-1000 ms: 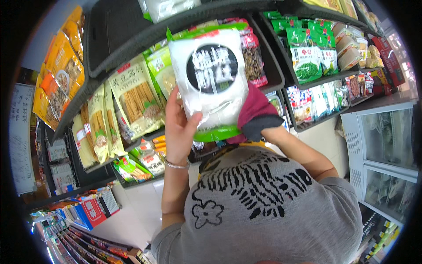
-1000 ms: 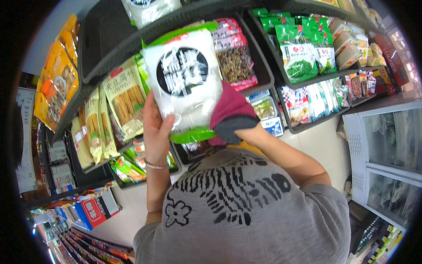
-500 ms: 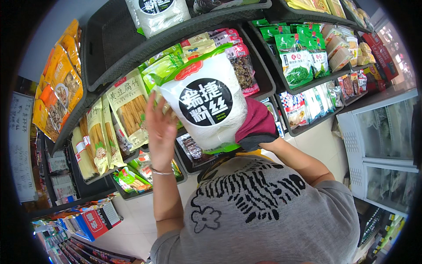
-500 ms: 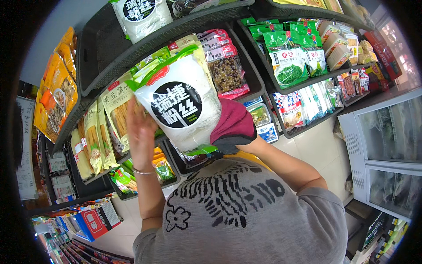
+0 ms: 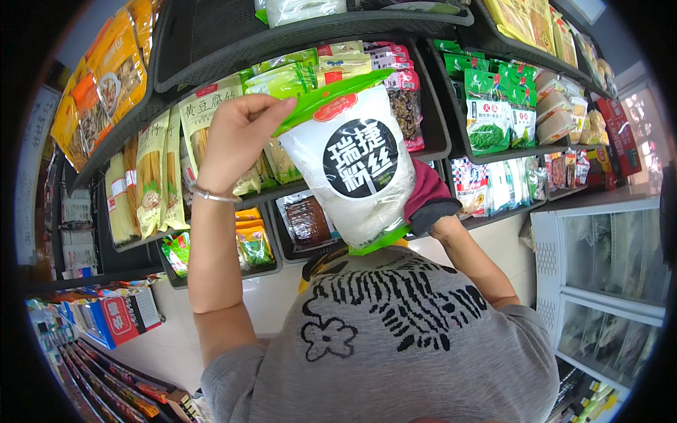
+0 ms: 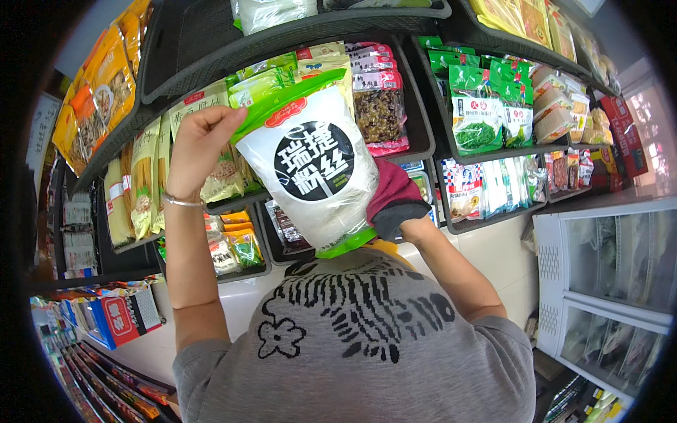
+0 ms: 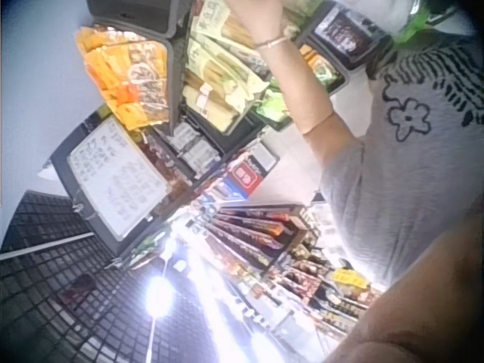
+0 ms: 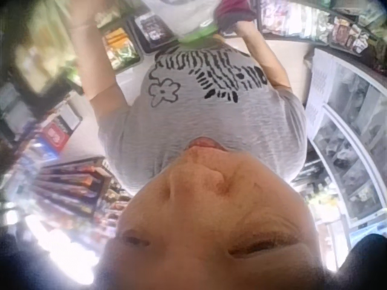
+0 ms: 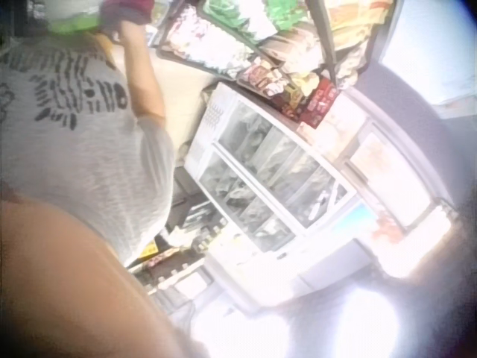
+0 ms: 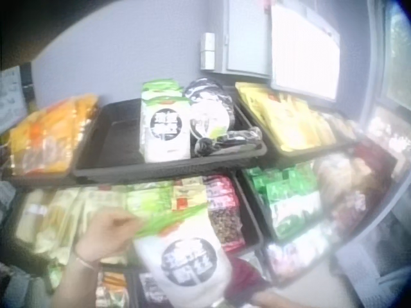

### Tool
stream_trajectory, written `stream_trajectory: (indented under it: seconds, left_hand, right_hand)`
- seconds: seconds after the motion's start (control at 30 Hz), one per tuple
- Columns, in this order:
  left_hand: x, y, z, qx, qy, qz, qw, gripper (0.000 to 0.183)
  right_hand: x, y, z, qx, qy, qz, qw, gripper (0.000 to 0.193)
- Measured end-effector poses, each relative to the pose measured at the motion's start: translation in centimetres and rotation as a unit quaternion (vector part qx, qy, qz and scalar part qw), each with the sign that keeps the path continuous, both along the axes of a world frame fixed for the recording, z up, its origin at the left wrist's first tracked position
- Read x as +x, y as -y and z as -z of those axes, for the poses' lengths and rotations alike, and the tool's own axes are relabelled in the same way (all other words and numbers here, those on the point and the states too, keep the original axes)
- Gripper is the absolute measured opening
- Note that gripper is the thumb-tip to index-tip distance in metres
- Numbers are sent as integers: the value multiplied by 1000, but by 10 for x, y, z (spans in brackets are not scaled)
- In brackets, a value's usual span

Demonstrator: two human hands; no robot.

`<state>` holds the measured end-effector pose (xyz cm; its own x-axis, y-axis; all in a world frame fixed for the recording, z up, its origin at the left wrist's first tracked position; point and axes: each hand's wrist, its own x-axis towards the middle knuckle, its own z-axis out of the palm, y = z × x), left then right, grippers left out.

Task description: The person wipes packaged food items, including bean curd sticks, vermicelli, and seaweed, with a cloth before placing them on store shelves.

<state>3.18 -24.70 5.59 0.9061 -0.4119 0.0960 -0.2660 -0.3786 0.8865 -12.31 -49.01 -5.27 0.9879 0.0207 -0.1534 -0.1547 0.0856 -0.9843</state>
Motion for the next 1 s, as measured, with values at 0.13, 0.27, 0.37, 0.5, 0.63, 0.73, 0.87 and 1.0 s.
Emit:
stream_trajectory:
  seconds: [0.13, 0.27, 0.37, 0.5, 0.63, 0.73, 0.87, 1.0]
  left_hand:
    - [7, 8, -6, 43, 158, 1, 987, 27]
    - [7, 11, -10, -33, 152, -11, 988, 28]
    - [3, 9, -13, -93, 87, -8, 992, 27]
    - [2, 6, -9, -170, 28, -6, 985, 24]
    - [-4, 6, -12, -227, 39, -34, 973, 23]
    - [-9, 4, -17, -240, 67, -69, 966, 23]
    - [-25, 37, -2, -292, 79, -87, 949, 27]
    - [-43, 65, 29, -473, -54, 10, 879, 16]
  right_hand:
    - [2, 2, 0, 104, -116, 6, 988, 54]
    - [6, 10, 27, -17, -23, -10, 1000, 66]
    - [5, 18, 42, -74, 42, -22, 996, 78]
    - [7, 18, 42, -93, 119, -10, 988, 81]
    - [18, 8, 5, -123, 182, 65, 973, 62]
    - [21, 1, -32, 122, 179, 177, 960, 20]
    - [28, -39, 3, 154, 222, 119, 955, 26]
    - [50, -74, -33, -220, 401, 24, 889, 37]
